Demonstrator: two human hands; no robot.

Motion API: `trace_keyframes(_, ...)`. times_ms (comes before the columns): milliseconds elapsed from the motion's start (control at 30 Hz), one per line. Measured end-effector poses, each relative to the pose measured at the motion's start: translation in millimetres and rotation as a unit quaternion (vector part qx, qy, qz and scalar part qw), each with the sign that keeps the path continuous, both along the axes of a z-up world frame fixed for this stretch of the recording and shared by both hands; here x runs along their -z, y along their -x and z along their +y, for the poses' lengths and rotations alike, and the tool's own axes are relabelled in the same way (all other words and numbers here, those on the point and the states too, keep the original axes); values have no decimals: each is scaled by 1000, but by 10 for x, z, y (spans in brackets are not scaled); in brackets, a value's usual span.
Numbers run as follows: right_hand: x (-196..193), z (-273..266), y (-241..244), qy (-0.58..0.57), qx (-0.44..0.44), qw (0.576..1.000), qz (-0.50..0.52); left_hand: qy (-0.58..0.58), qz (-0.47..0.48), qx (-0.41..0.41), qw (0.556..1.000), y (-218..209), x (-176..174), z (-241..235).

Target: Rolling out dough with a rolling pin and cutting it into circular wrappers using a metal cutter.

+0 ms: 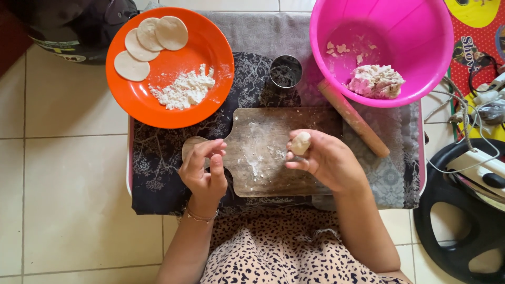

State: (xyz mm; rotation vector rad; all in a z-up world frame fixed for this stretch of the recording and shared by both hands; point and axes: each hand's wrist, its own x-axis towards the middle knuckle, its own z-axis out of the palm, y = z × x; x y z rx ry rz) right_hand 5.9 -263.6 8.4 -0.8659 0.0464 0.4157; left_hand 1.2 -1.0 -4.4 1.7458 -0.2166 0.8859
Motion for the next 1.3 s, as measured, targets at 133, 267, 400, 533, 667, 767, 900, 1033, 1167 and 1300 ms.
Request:
trace_keyframes(133,236,-158,10,20,38,999,12,-1,2,-3,1000,8,-11,3)
trace_keyframes(267,109,-176,-31,-74,6,996,49,1,8,-1,1000,13,-10,10)
trace_keyframes(400,151,-203,-132,-50,33,994,89,-3,6,-5,1000,11,-39,3)
trace_keyframes(533,160,-327,-229,59,3,998,-22,-6,-4,-16,1000,23,-62,3)
trace_keyframes(667,52,-407,-331,191,2,980,-63,-18,3,-30,999,52,-111,-10)
trace_keyframes(767,221,-477,-433,173,33,983,-58,-29,-5,-42,999,20,-133,-8)
trace_keyframes(900,90,-335,-366,103,19,993,-56,-8,15,-32,999,122,-180,-14)
trace_keyframes(1033,206,-359,-386,73,19,996,-55,-10,15,-27,999,97,-191,-31)
trace_keyframes(1167,223,-329,-340,49,32,994,-91,-10,23,-27,999,120,-115,-20)
trace_keyframes(1300,40,-182,-272,48,96,992,-73,4,29,-27,999,118,-102,-8)
